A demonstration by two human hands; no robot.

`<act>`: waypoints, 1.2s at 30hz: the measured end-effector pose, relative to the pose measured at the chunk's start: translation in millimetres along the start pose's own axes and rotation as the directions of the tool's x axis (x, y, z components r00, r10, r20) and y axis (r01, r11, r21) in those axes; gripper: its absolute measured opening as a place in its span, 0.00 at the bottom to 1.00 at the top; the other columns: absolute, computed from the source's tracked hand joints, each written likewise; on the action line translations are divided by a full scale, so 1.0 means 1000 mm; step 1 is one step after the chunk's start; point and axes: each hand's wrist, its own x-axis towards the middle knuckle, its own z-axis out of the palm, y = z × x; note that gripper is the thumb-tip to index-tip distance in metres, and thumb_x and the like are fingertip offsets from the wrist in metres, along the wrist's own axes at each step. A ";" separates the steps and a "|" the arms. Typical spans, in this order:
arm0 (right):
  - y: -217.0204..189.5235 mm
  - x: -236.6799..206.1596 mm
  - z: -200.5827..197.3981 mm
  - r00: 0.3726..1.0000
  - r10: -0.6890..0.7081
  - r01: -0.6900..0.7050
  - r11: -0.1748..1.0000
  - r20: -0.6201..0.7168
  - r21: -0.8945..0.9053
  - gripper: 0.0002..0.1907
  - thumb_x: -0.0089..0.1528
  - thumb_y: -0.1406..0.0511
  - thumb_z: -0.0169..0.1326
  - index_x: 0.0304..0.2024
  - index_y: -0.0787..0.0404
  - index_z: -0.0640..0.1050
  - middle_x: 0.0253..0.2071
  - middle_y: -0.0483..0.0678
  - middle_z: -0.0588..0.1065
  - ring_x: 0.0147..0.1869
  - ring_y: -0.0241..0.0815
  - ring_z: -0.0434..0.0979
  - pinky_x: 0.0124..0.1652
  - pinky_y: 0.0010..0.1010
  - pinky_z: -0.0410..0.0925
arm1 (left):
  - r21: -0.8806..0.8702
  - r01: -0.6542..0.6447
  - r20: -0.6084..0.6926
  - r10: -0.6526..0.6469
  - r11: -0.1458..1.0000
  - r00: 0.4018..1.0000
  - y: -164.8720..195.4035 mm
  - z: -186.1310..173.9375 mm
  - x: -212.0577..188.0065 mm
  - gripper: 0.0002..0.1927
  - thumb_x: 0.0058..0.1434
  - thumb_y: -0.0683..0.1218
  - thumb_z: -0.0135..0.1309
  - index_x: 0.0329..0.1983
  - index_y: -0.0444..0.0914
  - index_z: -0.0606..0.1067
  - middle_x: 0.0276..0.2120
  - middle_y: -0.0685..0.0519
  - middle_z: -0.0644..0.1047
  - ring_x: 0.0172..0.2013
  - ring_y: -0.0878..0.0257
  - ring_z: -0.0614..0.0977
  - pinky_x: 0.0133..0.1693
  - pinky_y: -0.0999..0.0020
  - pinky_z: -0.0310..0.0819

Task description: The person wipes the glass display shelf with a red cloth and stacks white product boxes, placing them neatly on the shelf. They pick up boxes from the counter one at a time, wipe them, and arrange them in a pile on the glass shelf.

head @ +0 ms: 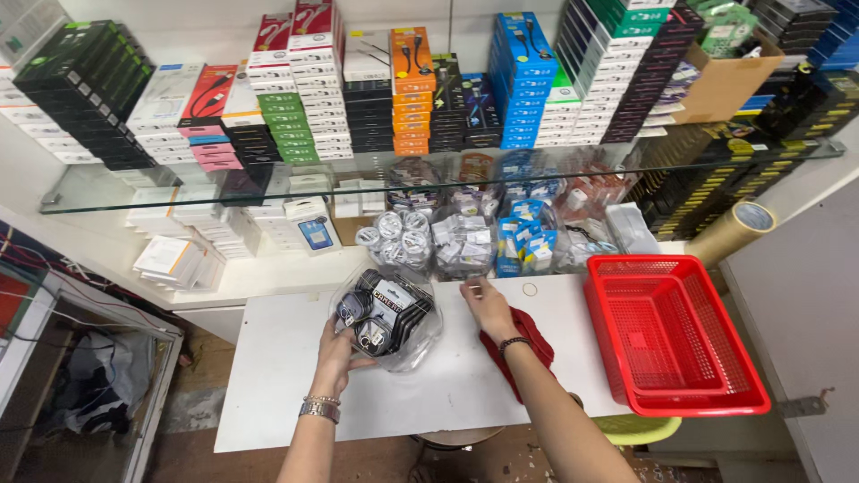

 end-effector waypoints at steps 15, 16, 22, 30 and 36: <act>0.108 -0.092 0.019 0.962 -0.230 0.258 0.939 0.146 -0.229 0.41 0.53 0.75 0.56 0.67 0.44 0.67 0.62 0.57 0.66 0.59 0.61 0.71 0.60 0.42 0.68 | 0.295 -0.240 0.351 0.129 0.925 0.928 0.031 0.216 0.027 0.35 0.60 0.41 0.49 0.71 0.45 0.58 0.51 0.43 0.74 0.46 0.53 0.79 0.28 0.53 0.87; 0.106 -0.095 0.014 0.957 -0.243 0.271 0.944 0.158 -0.190 0.41 0.52 0.75 0.57 0.68 0.45 0.67 0.60 0.57 0.68 0.59 0.61 0.72 0.60 0.42 0.68 | 0.289 -0.201 0.391 0.076 0.936 0.917 0.027 0.233 0.030 0.35 0.59 0.40 0.49 0.71 0.45 0.58 0.53 0.42 0.73 0.48 0.52 0.79 0.28 0.52 0.85; 0.103 -0.099 -0.014 0.960 -0.122 0.141 0.988 0.253 -0.058 0.39 0.54 0.68 0.63 0.68 0.50 0.66 0.57 0.57 0.72 0.62 0.56 0.73 0.61 0.38 0.67 | 0.386 -0.127 0.490 -0.086 0.914 0.867 -0.015 0.304 0.036 0.38 0.57 0.39 0.49 0.73 0.46 0.60 0.61 0.44 0.69 0.54 0.46 0.77 0.29 0.48 0.83; 0.101 -0.062 -0.014 0.974 -0.045 0.023 0.995 0.224 0.100 0.35 0.58 0.61 0.62 0.66 0.57 0.66 0.53 0.57 0.80 0.57 0.50 0.81 0.58 0.37 0.72 | 0.456 -0.425 0.443 0.215 0.782 0.870 -0.039 0.293 0.037 0.38 0.68 0.53 0.59 0.76 0.42 0.56 0.66 0.38 0.67 0.63 0.48 0.71 0.58 0.58 0.69; 0.078 -0.033 0.016 0.971 -0.100 0.149 0.965 0.218 -0.217 0.43 0.58 0.59 0.62 0.73 0.52 0.59 0.65 0.65 0.65 0.64 0.62 0.71 0.61 0.42 0.66 | 0.354 -0.362 0.005 0.386 0.862 0.923 -0.046 0.192 0.031 0.25 0.64 0.51 0.51 0.63 0.39 0.72 0.55 0.43 0.78 0.55 0.52 0.81 0.55 0.62 0.74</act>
